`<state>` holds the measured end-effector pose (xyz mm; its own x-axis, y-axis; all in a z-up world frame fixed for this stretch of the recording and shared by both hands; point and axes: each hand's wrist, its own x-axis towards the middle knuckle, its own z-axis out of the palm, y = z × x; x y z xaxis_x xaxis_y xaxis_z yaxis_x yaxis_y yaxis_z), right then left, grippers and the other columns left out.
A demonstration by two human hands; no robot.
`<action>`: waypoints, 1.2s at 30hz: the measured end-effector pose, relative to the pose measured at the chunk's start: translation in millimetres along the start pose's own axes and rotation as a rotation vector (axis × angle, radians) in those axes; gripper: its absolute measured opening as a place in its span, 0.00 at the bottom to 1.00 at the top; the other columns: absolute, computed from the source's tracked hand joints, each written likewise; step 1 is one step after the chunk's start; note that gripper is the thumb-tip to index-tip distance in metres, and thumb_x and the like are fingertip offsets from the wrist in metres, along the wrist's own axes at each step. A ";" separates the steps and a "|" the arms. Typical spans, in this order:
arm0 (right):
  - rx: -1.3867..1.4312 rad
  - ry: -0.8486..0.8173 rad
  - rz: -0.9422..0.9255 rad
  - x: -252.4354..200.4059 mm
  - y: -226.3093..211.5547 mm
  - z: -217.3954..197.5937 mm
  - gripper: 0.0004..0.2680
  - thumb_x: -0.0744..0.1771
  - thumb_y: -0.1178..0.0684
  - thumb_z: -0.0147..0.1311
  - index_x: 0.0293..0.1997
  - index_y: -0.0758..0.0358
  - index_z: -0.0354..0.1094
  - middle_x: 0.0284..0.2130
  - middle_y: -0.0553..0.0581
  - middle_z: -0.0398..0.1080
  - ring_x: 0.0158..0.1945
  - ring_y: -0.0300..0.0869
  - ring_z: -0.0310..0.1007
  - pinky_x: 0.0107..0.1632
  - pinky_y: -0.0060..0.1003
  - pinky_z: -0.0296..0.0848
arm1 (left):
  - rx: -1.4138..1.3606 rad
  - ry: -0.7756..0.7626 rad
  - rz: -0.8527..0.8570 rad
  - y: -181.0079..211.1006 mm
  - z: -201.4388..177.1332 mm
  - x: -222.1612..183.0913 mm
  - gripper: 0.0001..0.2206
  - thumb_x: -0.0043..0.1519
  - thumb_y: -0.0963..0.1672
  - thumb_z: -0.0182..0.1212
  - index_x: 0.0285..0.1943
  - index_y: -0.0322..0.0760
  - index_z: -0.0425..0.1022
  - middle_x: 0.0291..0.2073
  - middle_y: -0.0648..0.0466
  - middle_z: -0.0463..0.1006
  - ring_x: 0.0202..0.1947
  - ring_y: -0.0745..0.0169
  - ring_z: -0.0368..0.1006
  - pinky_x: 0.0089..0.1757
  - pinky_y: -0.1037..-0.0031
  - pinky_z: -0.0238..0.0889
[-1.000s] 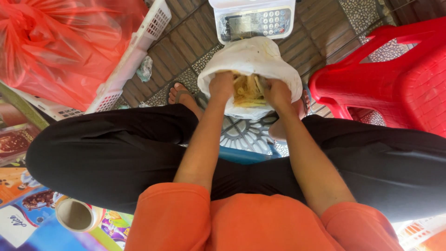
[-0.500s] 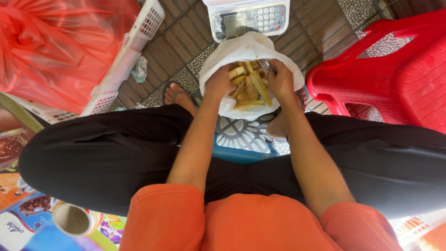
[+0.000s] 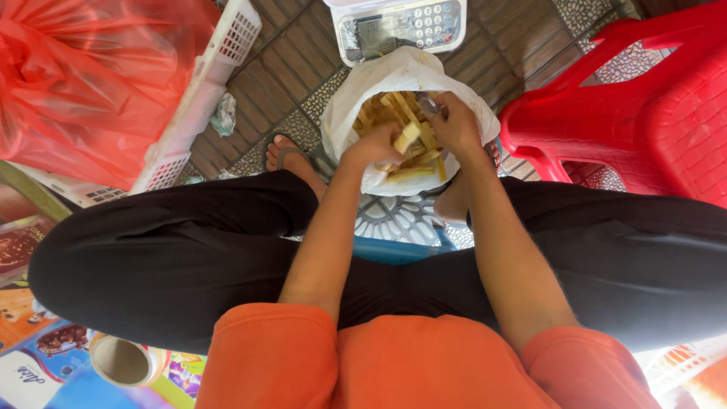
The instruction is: Peeling the husks off baby corn and placing them on a digital scale for weighing.
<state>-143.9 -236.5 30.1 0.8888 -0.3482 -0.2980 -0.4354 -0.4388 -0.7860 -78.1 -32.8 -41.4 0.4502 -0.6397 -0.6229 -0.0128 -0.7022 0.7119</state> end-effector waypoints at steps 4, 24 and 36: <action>-0.062 -0.023 -0.064 15.8 57.8 21.4 0.11 0.63 0.60 0.56 0.50 0.64 0.72 0.30 0.59 0.75 0.33 0.44 0.75 0.37 0.39 0.72 | -0.092 0.141 0.095 5.3 -18.3 -8.6 0.27 0.41 0.44 0.81 0.48 0.32 0.74 0.42 0.48 0.80 0.45 0.50 0.77 0.45 0.66 0.69; 0.774 -0.193 0.281 10.7 11.6 0.4 0.05 0.68 0.57 0.62 0.42 0.65 0.69 0.32 0.53 0.74 0.27 0.34 0.69 0.30 0.26 0.69 | -0.291 0.553 0.244 67.1 -0.9 -19.1 0.23 0.63 0.55 0.64 0.30 0.31 0.73 0.21 0.45 0.72 0.24 0.55 0.67 0.32 0.65 0.65; 1.231 -0.328 0.005 -2.1 -41.3 -56.9 0.08 0.70 0.62 0.55 0.56 0.65 0.70 0.50 0.63 0.75 0.53 0.44 0.77 0.57 0.40 0.78 | -0.133 0.274 0.130 66.7 -51.1 -34.4 0.21 0.65 0.57 0.59 0.45 0.36 0.80 0.34 0.47 0.83 0.35 0.56 0.78 0.41 0.65 0.68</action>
<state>-135.9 -264.8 94.1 0.9577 -0.0499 -0.2833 -0.1756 0.6785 -0.7133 -48.8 -41.6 44.1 0.6764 -0.6007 -0.4262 0.0228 -0.5613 0.8273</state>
